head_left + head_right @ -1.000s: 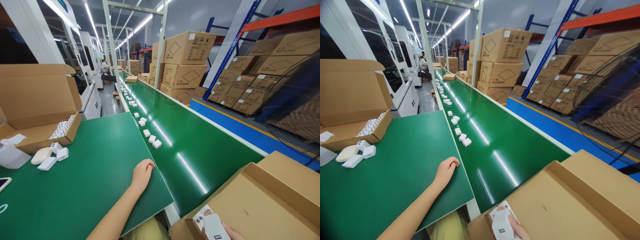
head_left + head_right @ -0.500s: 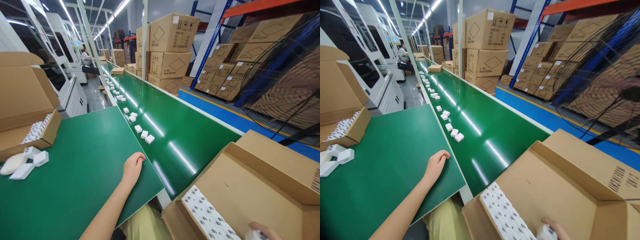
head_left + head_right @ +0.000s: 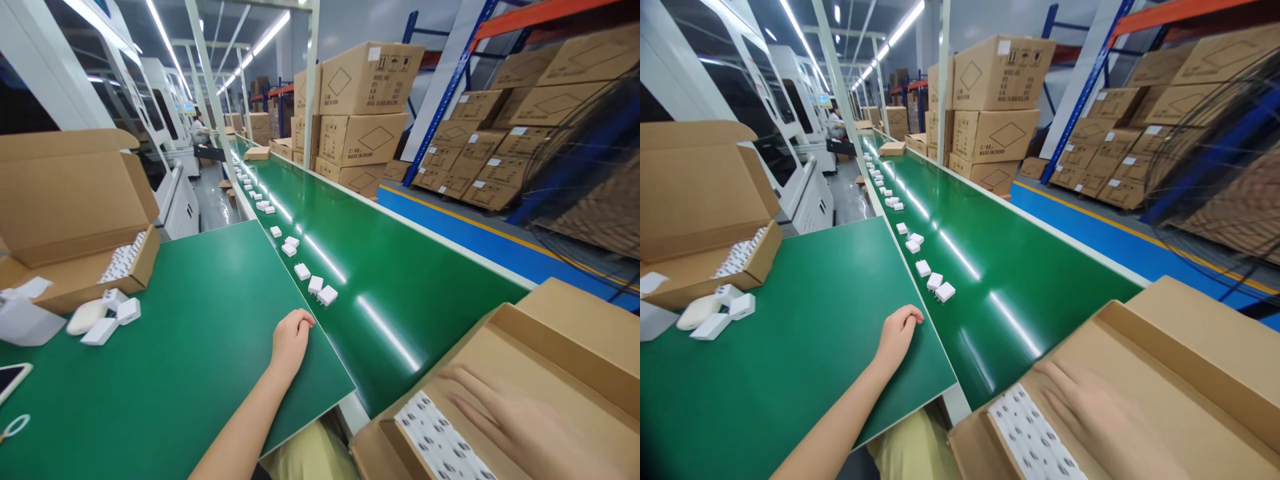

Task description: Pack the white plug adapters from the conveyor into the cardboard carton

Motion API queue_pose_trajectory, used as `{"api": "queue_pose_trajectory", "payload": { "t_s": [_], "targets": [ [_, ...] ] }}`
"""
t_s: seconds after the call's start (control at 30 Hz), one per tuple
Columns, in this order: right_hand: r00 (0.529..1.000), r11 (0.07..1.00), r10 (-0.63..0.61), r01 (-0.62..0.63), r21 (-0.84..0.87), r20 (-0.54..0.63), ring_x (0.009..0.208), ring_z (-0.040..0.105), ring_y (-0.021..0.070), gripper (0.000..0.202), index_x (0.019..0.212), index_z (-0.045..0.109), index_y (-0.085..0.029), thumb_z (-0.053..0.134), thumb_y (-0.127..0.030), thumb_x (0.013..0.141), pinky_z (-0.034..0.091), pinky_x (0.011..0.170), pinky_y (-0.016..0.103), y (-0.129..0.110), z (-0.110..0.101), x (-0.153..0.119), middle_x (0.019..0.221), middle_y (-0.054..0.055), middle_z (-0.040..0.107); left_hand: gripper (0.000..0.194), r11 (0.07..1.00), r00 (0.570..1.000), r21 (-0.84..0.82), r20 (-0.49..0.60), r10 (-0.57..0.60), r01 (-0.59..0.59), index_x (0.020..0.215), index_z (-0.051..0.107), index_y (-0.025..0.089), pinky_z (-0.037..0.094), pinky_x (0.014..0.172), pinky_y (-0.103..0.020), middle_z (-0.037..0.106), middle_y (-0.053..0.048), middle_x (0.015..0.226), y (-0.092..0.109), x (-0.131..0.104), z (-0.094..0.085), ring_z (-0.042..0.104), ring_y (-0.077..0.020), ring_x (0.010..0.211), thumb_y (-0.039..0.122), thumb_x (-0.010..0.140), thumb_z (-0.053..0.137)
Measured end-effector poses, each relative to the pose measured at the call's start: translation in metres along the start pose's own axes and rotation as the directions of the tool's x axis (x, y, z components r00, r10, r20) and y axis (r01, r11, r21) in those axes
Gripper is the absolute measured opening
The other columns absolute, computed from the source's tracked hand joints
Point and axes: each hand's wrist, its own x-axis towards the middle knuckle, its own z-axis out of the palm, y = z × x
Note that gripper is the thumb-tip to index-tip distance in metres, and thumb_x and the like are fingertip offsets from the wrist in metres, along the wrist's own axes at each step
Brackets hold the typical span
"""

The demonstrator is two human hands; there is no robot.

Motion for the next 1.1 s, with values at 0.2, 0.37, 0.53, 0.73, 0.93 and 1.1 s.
{"api": "queue_pose_trajectory", "payload": {
  "t_s": [0.2,0.37,0.53,0.73,0.93,1.1],
  "targets": [
    [0.947,0.887,-0.281,0.319,-0.335,0.157,0.085,0.056,0.0196,0.025,0.094,0.057,-0.015,0.045,0.001,0.08,0.048,0.067,0.032,-0.063,0.032,0.13,0.092,0.006,0.06,0.027,1.0,0.999,-0.021,-0.045,-0.014,0.013,0.065,0.054,0.02,0.042,0.064,-0.023,0.059,0.001,0.068,0.004,0.002,-0.001,0.055,-0.0124,0.067,0.012,0.075,0.031],
    [0.906,0.805,-0.367,0.423,-0.416,0.211,0.08,0.058,0.0161,0.014,0.098,0.057,-0.015,0.056,-0.016,0.084,0.051,0.066,0.032,-0.081,0.058,0.177,0.091,0.002,0.059,0.026,1.0,1.0,0.012,-0.004,-0.003,0.003,0.063,0.053,0.021,0.043,0.071,-0.025,0.06,0.001,0.07,0.005,0.003,0.002,0.056,-0.014,0.074,0.013,0.075,0.032],
    [0.878,0.742,-0.424,0.477,-0.471,0.222,0.082,0.058,0.0161,0.017,0.1,0.057,-0.015,0.055,-0.01,0.083,0.052,0.065,0.03,-0.082,0.064,0.176,0.095,0.003,0.059,0.025,0.999,0.999,0.041,0.038,0.0,-0.001,0.066,0.054,0.022,0.043,0.074,-0.025,0.061,0.001,0.075,0.003,0.004,0.005,0.056,-0.0142,0.075,0.013,0.074,0.033],
    [0.816,0.673,-0.509,0.576,-0.464,0.274,0.069,0.059,0.0156,0.026,0.091,0.059,-0.018,0.055,0.001,0.074,0.048,0.056,0.027,-0.082,0.068,0.166,0.085,0.001,0.063,0.025,0.997,0.998,0.072,0.057,0.001,-0.005,0.069,0.056,0.023,0.043,0.075,-0.027,0.061,0.001,0.078,0.004,0.001,0.004,0.055,-0.0148,0.075,0.015,0.075,0.032],
    [0.809,0.655,-0.554,0.568,-0.498,0.195,0.065,0.06,0.0202,0.041,0.088,0.058,-0.019,0.045,0.012,0.064,0.043,0.052,0.029,-0.084,0.059,0.169,0.083,0.006,0.064,0.027,0.993,0.997,0.118,0.07,0.017,-0.025,0.071,0.057,0.023,0.043,0.075,-0.027,0.062,0.0,0.08,0.005,0.002,0.003,0.055,-0.0152,0.074,0.015,0.076,0.032],
    [0.767,0.662,-0.625,0.62,-0.422,0.146,0.077,0.058,0.0188,0.028,0.078,0.057,-0.017,0.047,0.007,0.069,0.042,0.053,0.026,-0.089,0.074,0.182,0.093,0.006,0.062,0.028,0.989,0.996,0.149,0.085,-0.003,-0.009,0.073,0.058,0.022,0.042,0.075,-0.025,0.061,0.0,0.08,0.007,0.002,0.001,0.055,-0.0145,0.076,0.015,0.076,0.031]
  ]
}}
